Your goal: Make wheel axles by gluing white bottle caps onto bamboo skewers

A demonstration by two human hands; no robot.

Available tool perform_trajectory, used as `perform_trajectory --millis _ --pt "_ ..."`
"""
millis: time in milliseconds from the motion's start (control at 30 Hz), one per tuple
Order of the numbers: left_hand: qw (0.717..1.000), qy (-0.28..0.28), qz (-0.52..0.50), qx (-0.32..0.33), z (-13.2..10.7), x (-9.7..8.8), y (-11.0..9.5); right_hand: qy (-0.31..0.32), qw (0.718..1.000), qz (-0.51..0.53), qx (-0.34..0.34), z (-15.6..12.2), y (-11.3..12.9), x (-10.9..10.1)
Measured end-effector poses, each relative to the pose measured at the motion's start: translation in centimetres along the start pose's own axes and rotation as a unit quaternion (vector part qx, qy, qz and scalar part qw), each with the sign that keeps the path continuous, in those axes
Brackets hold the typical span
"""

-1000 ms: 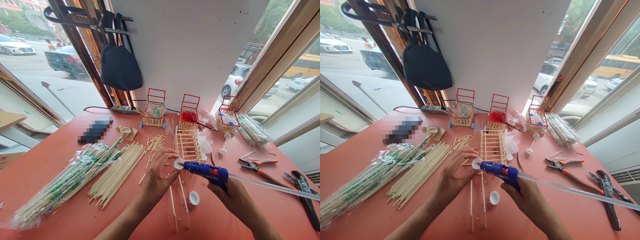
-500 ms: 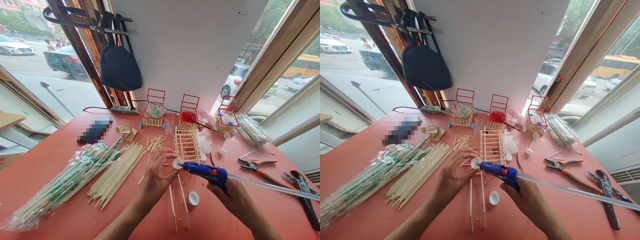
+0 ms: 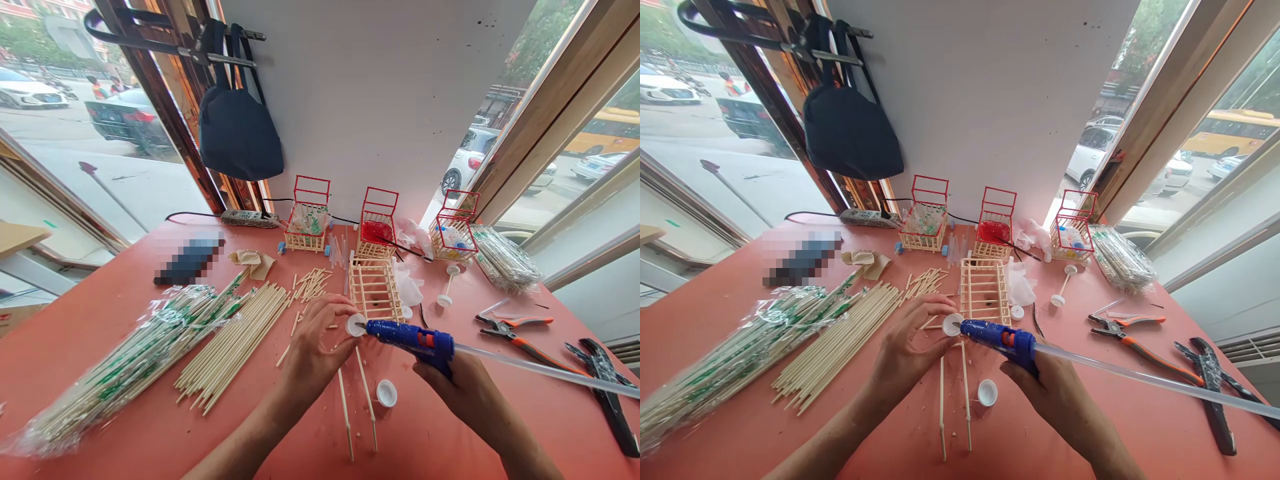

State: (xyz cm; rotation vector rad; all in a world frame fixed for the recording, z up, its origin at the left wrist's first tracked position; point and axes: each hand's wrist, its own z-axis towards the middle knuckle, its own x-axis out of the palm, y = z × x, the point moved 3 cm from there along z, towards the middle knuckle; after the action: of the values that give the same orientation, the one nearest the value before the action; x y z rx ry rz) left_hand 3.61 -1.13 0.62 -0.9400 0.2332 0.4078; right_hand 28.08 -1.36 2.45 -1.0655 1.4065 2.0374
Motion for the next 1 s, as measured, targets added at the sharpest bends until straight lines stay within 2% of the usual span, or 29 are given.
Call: perform_trajectory --millis 633,1000 --pt "1.000 -0.010 0.003 0.001 0.06 -0.06 0.03 0.013 1.000 -0.006 0.011 -0.25 -0.05 0.08" --pt "1.000 0.003 0.006 -0.012 -0.09 0.10 0.15 -0.005 1.000 -0.009 0.008 0.02 0.42 -0.25"
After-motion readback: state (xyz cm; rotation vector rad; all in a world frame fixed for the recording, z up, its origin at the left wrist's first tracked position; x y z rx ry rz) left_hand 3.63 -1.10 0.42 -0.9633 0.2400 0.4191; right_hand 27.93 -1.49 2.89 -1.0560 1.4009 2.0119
